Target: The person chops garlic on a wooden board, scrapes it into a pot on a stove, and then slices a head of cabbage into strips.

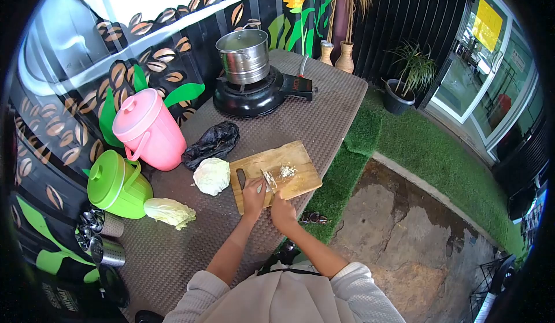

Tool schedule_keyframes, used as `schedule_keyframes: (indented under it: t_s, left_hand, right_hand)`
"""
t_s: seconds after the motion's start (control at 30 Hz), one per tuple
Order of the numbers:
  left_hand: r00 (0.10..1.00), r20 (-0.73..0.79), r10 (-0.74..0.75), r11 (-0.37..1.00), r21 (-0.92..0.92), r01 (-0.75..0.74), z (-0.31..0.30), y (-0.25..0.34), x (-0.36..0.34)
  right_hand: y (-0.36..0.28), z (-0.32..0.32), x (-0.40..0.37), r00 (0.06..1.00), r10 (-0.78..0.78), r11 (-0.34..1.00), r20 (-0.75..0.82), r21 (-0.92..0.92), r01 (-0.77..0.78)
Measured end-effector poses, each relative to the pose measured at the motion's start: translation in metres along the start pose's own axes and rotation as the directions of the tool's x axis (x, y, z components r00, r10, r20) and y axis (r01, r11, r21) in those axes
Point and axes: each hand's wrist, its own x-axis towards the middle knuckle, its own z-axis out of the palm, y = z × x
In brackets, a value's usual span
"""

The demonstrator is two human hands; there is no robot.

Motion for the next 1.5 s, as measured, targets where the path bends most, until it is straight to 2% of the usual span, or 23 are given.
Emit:
schedule_keyframes:
  t_s: [0.07, 0.2, 0.27, 0.37, 0.5, 0.57, 0.6, 0.7, 0.8, 0.9, 0.97, 1.0, 1.07, 1.1, 1.17, 1.27, 1.43, 1.5]
  left_hand:
    - [1.0, -0.004, 0.008, 1.0, 0.003, -0.008, 0.0, 0.0, -0.001]
    - [1.0, -0.008, 0.025, 1.0, 0.005, -0.025, -0.003, 0.003, 0.001]
    - [1.0, -0.004, 0.014, 0.999, 0.031, -0.014, 0.0, -0.001, 0.001]
    - [0.998, -0.054, -0.013, 1.0, -0.015, 0.012, 0.001, 0.003, 0.001]
    - [0.997, -0.06, -0.038, 0.999, -0.002, 0.038, 0.004, -0.001, 0.002]
    - [0.998, -0.067, -0.011, 1.0, 0.014, 0.012, 0.006, -0.003, 0.001]
    - [0.997, -0.071, -0.009, 1.0, 0.012, 0.01, 0.006, -0.003, 0.003]
    - [0.999, -0.042, -0.026, 0.999, 0.021, 0.027, 0.005, -0.003, 0.0]
    - [0.999, -0.046, 0.009, 1.0, 0.025, -0.008, 0.005, -0.003, 0.002]
    - [0.998, -0.05, -0.036, 0.999, 0.013, 0.037, 0.004, 0.002, 0.001]
    - [0.997, -0.055, -0.05, 0.999, 0.001, 0.05, 0.005, 0.001, 0.002]
    - [0.998, -0.049, -0.045, 0.999, 0.001, 0.045, 0.003, 0.001, 0.004]
    - [0.999, -0.035, -0.037, 0.999, 0.0, 0.037, 0.001, 0.001, 0.003]
    - [0.999, -0.035, -0.035, 0.999, -0.005, 0.035, 0.003, 0.001, 0.004]
    - [0.995, -0.05, -0.081, 0.996, -0.051, 0.079, 0.005, -0.003, 0.002]
    - [0.999, -0.022, -0.041, 0.999, -0.017, 0.041, 0.001, -0.002, 0.004]
    - [0.999, -0.019, -0.029, 0.998, -0.064, 0.028, 0.0, -0.004, 0.003]
    - [0.998, -0.054, -0.033, 0.999, -0.018, 0.032, 0.001, -0.003, 0.004]
  right_hand:
    - [0.005, 0.021, 0.003, 0.984, -0.018, 1.0, -0.175, 0.011, 0.021]
    - [0.007, 0.025, 0.025, 0.982, -0.094, 0.995, -0.164, -0.051, 0.087]
    - [0.0, 0.003, 0.029, 0.996, -0.086, 0.996, -0.024, -0.028, 0.085]
    - [0.006, -0.013, 0.031, 0.995, -0.067, 0.996, 0.069, 0.071, 0.062]
    - [0.01, -0.018, 0.013, 0.996, -0.066, 0.989, 0.059, 0.139, 0.057]
    - [0.01, -0.001, 0.006, 0.999, -0.003, 0.991, -0.045, 0.13, 0.008]
    - [0.009, -0.001, 0.007, 0.999, -0.005, 0.992, -0.048, 0.128, 0.011]
    - [0.01, 0.007, 0.009, 0.999, 0.024, 0.989, 0.043, 0.142, -0.03]
    - [0.007, 0.006, 0.025, 0.999, -0.038, 0.99, 0.014, 0.137, 0.035]
    - [0.004, -0.008, 0.03, 0.999, -0.05, 0.982, 0.018, 0.182, 0.046]
    - [0.017, -0.012, 0.033, 0.988, -0.15, 0.971, 0.029, 0.195, 0.142]
    - [0.016, -0.017, 0.032, 0.989, -0.144, 0.971, 0.026, 0.199, 0.136]
    - [0.015, -0.022, 0.025, 0.982, -0.04, 0.972, 0.185, 0.234, -0.004]
    - [0.015, -0.018, 0.021, 0.983, -0.037, 0.973, 0.181, 0.231, -0.006]
    - [0.01, -0.001, 0.008, 0.998, 0.038, 0.987, 0.046, 0.156, -0.045]
    - [-0.01, -0.005, -0.006, 0.989, 0.129, 0.982, 0.066, 0.128, -0.137]
    - [-0.008, 0.01, 0.018, 0.997, 0.071, 0.984, -0.022, 0.163, -0.066]
    - [-0.007, 0.011, 0.032, 0.996, 0.046, 0.985, -0.076, 0.167, -0.033]
